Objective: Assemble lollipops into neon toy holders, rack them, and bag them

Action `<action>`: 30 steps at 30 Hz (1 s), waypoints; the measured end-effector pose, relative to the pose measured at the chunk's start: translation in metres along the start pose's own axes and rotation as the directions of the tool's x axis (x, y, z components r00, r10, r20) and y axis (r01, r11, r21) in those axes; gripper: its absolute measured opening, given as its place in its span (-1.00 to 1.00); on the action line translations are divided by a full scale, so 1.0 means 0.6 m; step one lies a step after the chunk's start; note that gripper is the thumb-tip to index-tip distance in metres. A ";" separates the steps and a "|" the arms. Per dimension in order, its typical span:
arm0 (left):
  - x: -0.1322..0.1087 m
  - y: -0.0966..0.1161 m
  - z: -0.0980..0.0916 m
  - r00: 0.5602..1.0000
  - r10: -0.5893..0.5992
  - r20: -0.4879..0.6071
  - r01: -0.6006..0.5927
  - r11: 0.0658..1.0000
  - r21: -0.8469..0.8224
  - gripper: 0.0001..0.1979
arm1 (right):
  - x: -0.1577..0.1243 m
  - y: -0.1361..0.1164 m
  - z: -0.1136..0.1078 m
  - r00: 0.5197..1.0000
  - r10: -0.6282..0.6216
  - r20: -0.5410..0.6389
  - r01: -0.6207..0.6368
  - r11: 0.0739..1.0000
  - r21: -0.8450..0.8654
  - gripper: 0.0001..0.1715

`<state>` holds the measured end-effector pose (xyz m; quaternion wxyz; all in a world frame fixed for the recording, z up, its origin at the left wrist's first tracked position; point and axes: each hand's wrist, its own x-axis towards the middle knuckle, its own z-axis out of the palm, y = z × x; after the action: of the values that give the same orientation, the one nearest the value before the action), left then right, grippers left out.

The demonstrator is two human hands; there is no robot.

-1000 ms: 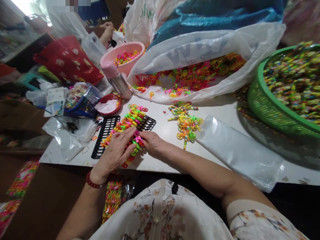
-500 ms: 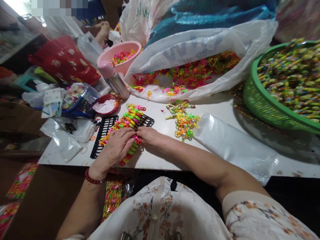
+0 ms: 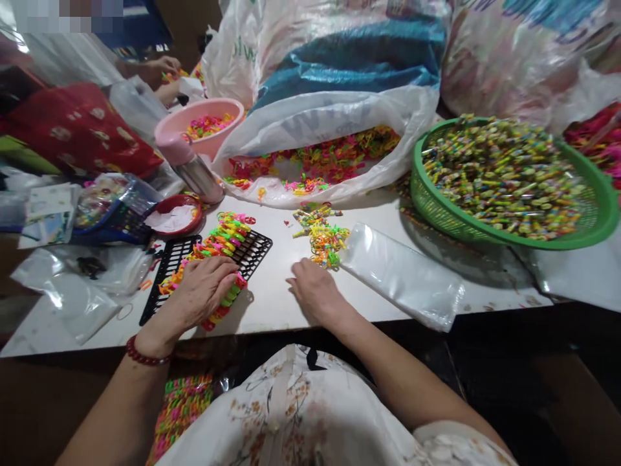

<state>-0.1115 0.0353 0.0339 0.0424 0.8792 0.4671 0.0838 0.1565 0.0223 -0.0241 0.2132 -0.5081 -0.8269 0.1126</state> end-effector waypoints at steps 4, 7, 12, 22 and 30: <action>-0.002 0.002 -0.002 1.000 -0.011 -0.008 0.011 0.999 0.035 -0.68 | -0.053 0.054 -0.019 0.980 0.193 -0.040 -0.198 0.961 -0.192 -0.82; -0.005 0.006 -0.006 0.999 -0.030 -0.023 0.031 0.997 0.067 -0.58 | -0.067 0.074 -0.015 0.959 0.278 -0.057 -0.284 0.944 -0.166 -0.91; -0.015 0.027 -0.016 0.993 -0.027 -0.115 0.046 0.985 0.166 -0.58 | -0.061 0.061 -0.017 0.931 0.359 -0.063 -0.352 0.930 0.106 -0.73; -0.028 0.030 0.002 0.996 -0.010 -0.088 0.017 0.996 0.087 -0.55 | 0.066 -0.032 0.049 0.952 0.155 0.265 -0.305 0.586 0.751 -0.81; -0.030 0.028 0.003 0.990 -0.057 -0.132 0.053 0.998 -0.037 -0.36 | 0.144 -0.061 0.111 0.990 -0.055 0.132 -0.063 0.663 0.746 -0.70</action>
<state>-0.1073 0.0110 0.0325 0.0280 0.8576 0.4915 0.1489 0.0626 0.0842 -0.0478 0.3426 -0.3681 -0.7198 0.4785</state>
